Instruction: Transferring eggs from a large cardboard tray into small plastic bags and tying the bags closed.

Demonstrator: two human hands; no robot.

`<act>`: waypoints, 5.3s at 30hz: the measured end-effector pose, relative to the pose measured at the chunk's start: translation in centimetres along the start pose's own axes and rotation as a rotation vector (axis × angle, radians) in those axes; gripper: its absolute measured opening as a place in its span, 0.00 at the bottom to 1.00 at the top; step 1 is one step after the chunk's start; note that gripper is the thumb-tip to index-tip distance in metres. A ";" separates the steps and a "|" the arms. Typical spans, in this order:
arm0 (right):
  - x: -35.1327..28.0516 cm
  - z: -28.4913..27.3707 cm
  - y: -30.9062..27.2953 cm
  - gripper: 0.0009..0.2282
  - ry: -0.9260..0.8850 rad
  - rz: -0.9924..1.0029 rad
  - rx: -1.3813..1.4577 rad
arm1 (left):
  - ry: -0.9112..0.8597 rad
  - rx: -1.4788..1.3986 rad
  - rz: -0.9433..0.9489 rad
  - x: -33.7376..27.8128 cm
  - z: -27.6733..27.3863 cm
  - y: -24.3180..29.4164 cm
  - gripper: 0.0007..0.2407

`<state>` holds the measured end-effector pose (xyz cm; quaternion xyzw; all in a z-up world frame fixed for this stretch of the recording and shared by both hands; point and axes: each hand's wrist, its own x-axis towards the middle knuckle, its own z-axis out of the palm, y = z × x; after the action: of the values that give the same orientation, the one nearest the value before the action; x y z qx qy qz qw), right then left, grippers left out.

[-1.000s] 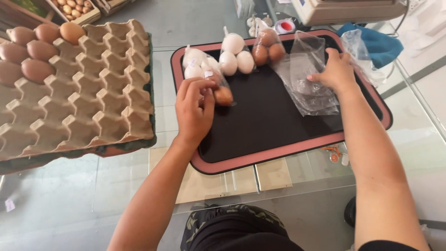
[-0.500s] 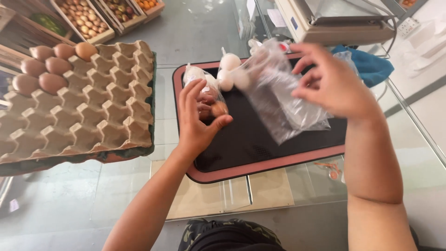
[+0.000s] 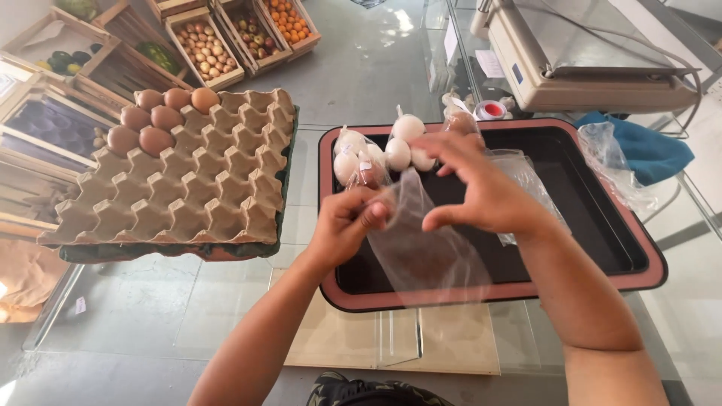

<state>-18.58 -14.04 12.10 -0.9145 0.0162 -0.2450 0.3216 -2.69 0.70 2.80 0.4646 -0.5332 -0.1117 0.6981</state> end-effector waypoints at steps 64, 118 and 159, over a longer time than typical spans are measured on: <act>2.7 2.8 -0.7 0.10 -0.351 -0.295 0.007 | -0.255 0.833 0.763 -1.7 -5.3 2.4 0.06; 6.1 11.7 -1.5 0.22 -0.515 0.504 -0.545 | -0.190 0.543 -0.248 -4.3 -6.2 -1.0 0.40; 34.1 32.7 -7.0 0.23 -0.390 0.008 -0.626 | -0.135 0.593 -0.003 -5.4 -6.6 -3.9 0.06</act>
<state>25.55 4.09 9.21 -0.9980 0.0326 -0.0479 0.0242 2.06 5.55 -3.67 0.6406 -0.5870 0.0171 0.4947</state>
